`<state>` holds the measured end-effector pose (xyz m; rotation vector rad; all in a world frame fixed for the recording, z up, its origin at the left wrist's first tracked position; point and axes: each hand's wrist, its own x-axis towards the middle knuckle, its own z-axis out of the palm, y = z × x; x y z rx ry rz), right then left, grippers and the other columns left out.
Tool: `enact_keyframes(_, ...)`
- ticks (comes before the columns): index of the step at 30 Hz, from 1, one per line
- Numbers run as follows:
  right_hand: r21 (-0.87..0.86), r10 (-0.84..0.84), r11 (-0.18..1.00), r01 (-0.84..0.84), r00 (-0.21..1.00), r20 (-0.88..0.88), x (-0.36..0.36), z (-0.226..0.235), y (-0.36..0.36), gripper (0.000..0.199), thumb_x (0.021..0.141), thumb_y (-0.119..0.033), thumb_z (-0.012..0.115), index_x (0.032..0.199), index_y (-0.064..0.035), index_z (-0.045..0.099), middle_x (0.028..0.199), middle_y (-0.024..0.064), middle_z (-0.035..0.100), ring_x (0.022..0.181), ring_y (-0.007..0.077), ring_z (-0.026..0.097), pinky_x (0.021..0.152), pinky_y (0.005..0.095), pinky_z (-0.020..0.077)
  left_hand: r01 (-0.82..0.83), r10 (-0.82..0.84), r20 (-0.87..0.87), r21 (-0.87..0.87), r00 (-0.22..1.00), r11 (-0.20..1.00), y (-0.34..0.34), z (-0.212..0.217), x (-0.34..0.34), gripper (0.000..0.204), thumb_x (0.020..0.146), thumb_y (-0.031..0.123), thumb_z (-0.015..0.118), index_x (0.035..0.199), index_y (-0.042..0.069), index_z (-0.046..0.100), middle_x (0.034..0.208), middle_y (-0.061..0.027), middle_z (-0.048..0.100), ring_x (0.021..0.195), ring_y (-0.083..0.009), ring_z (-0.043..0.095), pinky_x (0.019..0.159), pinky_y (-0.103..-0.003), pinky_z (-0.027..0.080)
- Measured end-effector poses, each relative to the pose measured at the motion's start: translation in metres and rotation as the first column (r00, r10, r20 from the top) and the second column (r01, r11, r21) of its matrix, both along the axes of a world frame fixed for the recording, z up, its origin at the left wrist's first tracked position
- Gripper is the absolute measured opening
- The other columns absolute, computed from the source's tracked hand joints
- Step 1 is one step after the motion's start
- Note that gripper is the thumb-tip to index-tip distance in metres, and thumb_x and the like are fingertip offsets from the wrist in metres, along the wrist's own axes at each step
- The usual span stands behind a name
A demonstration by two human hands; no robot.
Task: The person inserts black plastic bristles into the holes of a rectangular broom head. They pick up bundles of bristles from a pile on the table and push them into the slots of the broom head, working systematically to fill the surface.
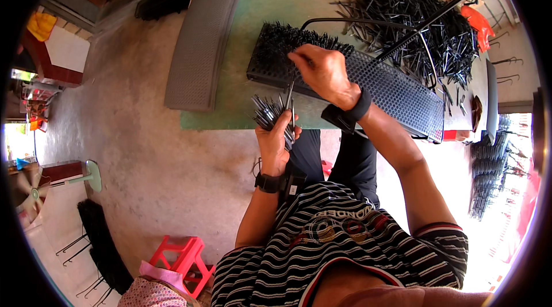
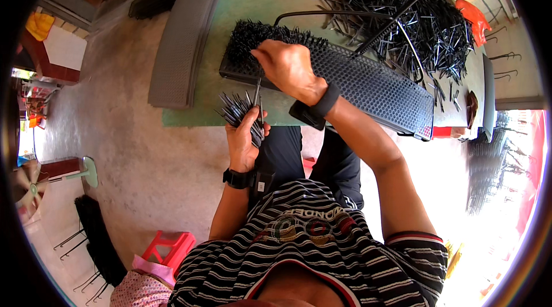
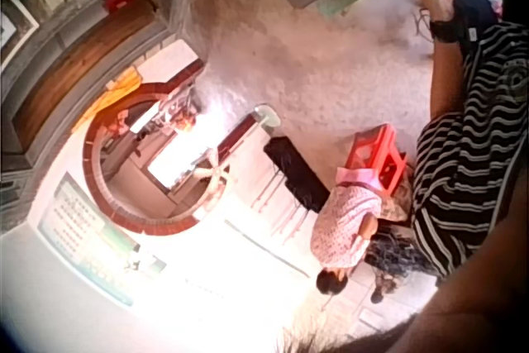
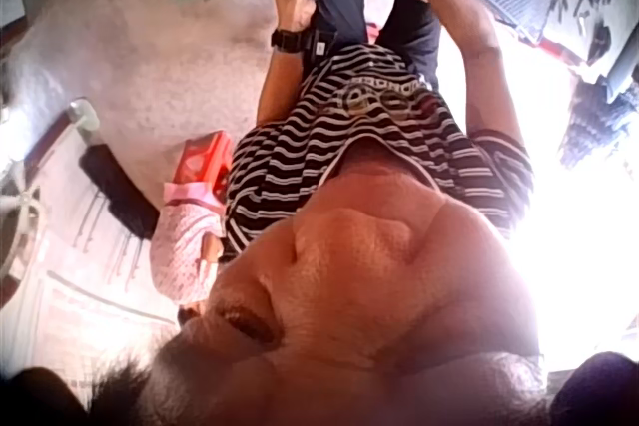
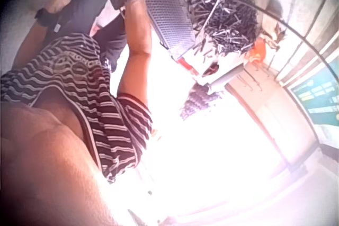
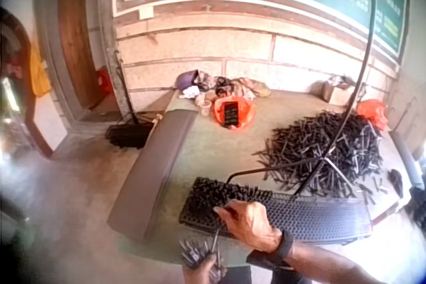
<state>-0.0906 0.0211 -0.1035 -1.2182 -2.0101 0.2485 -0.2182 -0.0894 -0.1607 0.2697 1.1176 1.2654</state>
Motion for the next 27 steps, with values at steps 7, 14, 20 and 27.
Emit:
enact_keyframes(7,-0.697,-0.238,0.69,-0.195,0.848,-0.473,0.016,-0.007,-0.012,0.019,0.084,-0.012,0.063,0.089,0.0066,0.064,0.066,0.0084,0.064,0.056,0.013,0.063,0.046,0.023,0.0471,0.07,-0.073,0.066,0.05,0.995,0.996,0.007,0.003,0.003,0.014,0.08,0.005,0.068,0.09,-0.002,0.063,0.077,-0.0119,0.066,0.05,-0.0179,0.059,0.044,-0.029,0.047)
enact_keyframes(14,-0.194,-0.072,0.981,-0.022,0.882,-0.465,-0.009,0.001,-0.013,0.022,0.085,-0.004,0.061,0.105,-0.0007,0.051,0.074,0.014,0.066,0.065,0.0176,0.068,0.053,0.0262,0.0514,0.049,-0.053,0.042,0.075,0.998,0.996,0.008,0.004,0.002,0.026,0.078,-0.001,0.067,0.102,-0.004,0.059,0.081,-0.0123,0.066,0.056,-0.0176,0.061,0.049,-0.029,0.049)
enact_keyframes(20,-0.101,0.022,0.993,-0.068,0.916,-0.4,-0.017,-0.021,-0.008,0.02,0.084,-0.001,0.06,0.102,-0.0014,0.051,0.079,0.0147,0.065,0.069,0.024,0.068,0.055,0.0306,0.0528,0.056,-0.062,0.082,0.075,0.995,0.996,0.004,0.002,-0.003,0.025,0.078,-0.003,0.065,0.102,-0.005,0.059,0.084,-0.0145,0.066,0.058,-0.019,0.062,0.05,-0.03,0.05)
enact_keyframes(27,0.139,0.143,0.979,-0.152,0.987,0.07,-0.012,-0.024,0.001,0.014,0.077,-0.004,0.067,0.089,-0.0012,0.062,0.075,0.01,0.062,0.062,0.0294,0.062,0.053,0.0341,0.0491,0.074,-0.083,0.16,0.064,0.984,0.995,0.005,0.004,-0.008,0.024,0.076,-0.004,0.064,0.1,-0.005,0.06,0.084,-0.015,0.066,0.057,-0.0203,0.062,0.05,-0.03,0.05)
